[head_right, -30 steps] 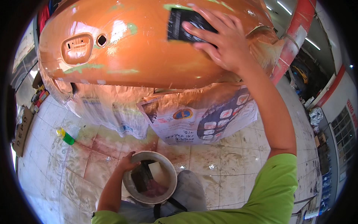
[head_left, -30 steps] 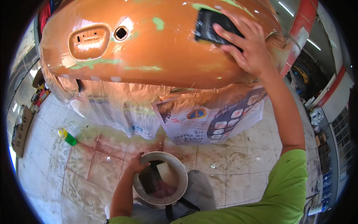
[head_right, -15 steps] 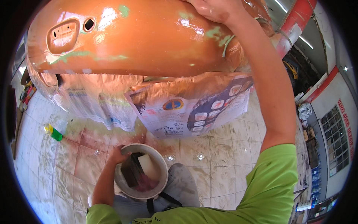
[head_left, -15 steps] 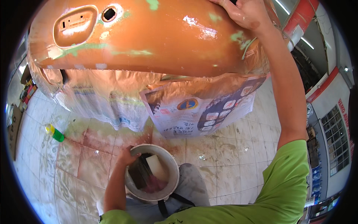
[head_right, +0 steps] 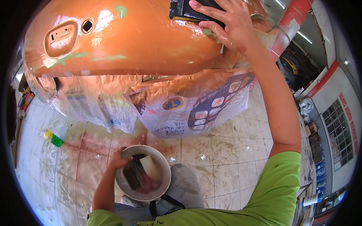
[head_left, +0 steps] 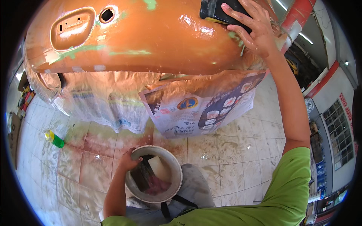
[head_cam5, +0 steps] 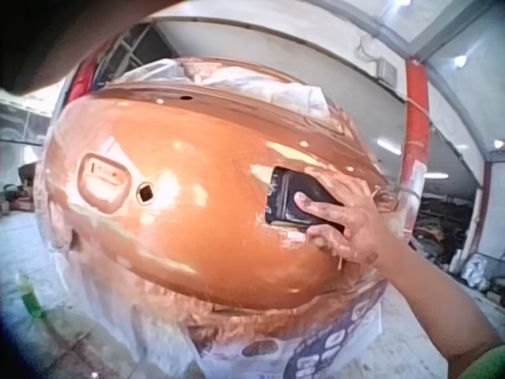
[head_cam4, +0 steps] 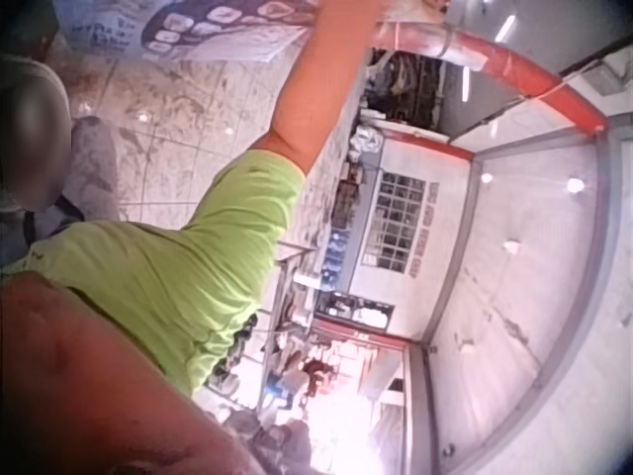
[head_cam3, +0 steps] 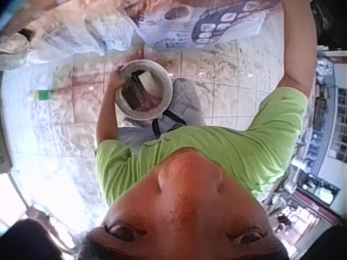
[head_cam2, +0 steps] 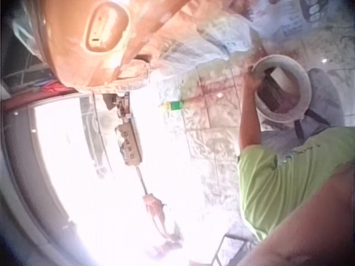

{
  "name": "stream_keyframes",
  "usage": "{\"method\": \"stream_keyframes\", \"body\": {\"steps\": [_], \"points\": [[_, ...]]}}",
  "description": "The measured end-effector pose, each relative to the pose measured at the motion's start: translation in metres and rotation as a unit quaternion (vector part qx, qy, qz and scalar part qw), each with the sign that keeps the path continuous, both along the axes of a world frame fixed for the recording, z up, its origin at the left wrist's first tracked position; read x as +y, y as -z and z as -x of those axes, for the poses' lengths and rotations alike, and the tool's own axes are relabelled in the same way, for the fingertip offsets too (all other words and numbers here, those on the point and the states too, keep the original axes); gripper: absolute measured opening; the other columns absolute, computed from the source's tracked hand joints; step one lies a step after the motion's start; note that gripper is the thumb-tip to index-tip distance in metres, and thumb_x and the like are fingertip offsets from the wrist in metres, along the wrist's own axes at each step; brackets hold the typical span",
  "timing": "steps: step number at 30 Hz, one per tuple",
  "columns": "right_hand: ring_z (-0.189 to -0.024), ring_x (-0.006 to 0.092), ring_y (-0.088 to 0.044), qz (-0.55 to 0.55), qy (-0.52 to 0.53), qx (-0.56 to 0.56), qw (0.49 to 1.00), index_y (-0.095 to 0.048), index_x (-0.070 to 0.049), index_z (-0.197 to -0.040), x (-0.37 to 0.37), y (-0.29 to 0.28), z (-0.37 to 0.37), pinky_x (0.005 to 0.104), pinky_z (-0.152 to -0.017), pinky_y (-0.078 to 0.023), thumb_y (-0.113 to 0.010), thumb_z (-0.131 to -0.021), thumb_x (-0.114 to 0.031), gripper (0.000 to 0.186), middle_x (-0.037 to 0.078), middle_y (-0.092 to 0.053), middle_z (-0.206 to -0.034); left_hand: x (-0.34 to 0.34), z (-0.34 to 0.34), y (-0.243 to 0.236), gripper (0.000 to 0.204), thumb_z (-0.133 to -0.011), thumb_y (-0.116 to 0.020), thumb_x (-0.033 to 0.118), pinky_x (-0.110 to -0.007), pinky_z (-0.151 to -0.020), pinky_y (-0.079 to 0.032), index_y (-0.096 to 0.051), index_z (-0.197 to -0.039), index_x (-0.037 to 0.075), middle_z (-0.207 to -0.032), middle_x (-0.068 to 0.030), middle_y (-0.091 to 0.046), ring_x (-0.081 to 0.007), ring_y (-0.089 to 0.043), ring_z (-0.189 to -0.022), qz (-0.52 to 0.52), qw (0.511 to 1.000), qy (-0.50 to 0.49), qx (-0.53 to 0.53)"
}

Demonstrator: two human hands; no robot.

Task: The person sands the surface of an orange car part using a black sanding block and water from a white bucket. They repeatedly dip the sanding block into the bucket and rub it across the curved surface, occasionally wiping the area with their hand.

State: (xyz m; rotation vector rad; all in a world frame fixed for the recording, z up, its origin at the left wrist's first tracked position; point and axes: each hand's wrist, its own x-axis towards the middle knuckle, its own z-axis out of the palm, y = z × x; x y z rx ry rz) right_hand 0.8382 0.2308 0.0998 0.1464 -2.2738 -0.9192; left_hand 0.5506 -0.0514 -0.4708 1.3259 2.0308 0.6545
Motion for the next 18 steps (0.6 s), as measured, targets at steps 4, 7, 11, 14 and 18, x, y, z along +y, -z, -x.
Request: {"method": "stream_keyframes", "body": {"steps": [4,7,11,14,18], "points": [[-0.142,0.0409,-0.052,-0.038,0.046,0.025,0.998,-0.072,-0.022,-0.141,-0.004,-0.031,0.021,0.0529,-0.118,-0.038,-0.080,-0.087,-0.025,0.054,0.018,-0.056,-0.156,0.011,-0.006,0.012,0.080,-0.080,-0.086,0.044,-0.053,-0.103,-0.055,-0.055,-0.147,0.012,-0.131,-0.0260,-0.070,-0.0453,-0.068,-0.122,-0.033,0.999,0.030,-0.007],[-0.143,0.0403,-0.051,-0.033,0.058,0.067,0.995,-0.071,-0.023,-0.143,-0.005,-0.019,0.042,0.0530,-0.118,-0.037,-0.080,-0.087,-0.026,0.056,0.018,-0.054,-0.159,-0.001,0.000,0.007,0.080,-0.079,-0.086,0.041,-0.053,-0.102,-0.055,-0.055,-0.147,0.013,-0.131,-0.0271,-0.069,-0.0465,-0.068,-0.121,-0.050,0.998,0.012,-0.040],[-0.143,0.0396,-0.051,-0.034,0.127,0.001,0.991,-0.072,-0.023,-0.142,-0.003,-0.007,-0.014,0.0532,-0.118,-0.037,-0.080,-0.086,-0.025,0.057,0.018,-0.054,-0.160,-0.001,-0.006,-0.011,0.080,-0.079,-0.086,0.039,-0.054,-0.101,-0.055,-0.054,-0.148,0.015,-0.131,-0.0269,-0.068,-0.0469,-0.068,-0.119,-0.026,1.000,0.000,0.000],[-0.142,0.0394,-0.052,-0.037,0.082,0.003,0.996,-0.072,-0.023,-0.142,-0.009,-0.037,0.012,0.0534,-0.118,-0.037,-0.081,-0.085,-0.023,0.058,0.016,-0.055,-0.160,0.005,-0.001,0.013,0.080,-0.079,-0.086,0.039,-0.055,-0.100,-0.056,-0.053,-0.149,0.018,-0.130,-0.0256,-0.068,-0.0463,-0.069,-0.117,-0.039,0.999,0.011,0.023],[-0.139,0.0398,-0.054,-0.010,0.073,0.055,0.996,-0.073,-0.022,-0.140,-0.003,-0.007,0.019,0.0530,-0.119,-0.037,-0.082,-0.084,-0.022,0.056,0.016,-0.057,-0.158,-0.012,0.005,0.021,0.080,-0.079,-0.086,0.041,-0.055,-0.099,-0.056,-0.053,-0.149,0.019,-0.128,-0.0248,-0.068,-0.0458,-0.069,-0.116,-0.064,0.998,-0.011,0.011]]}}
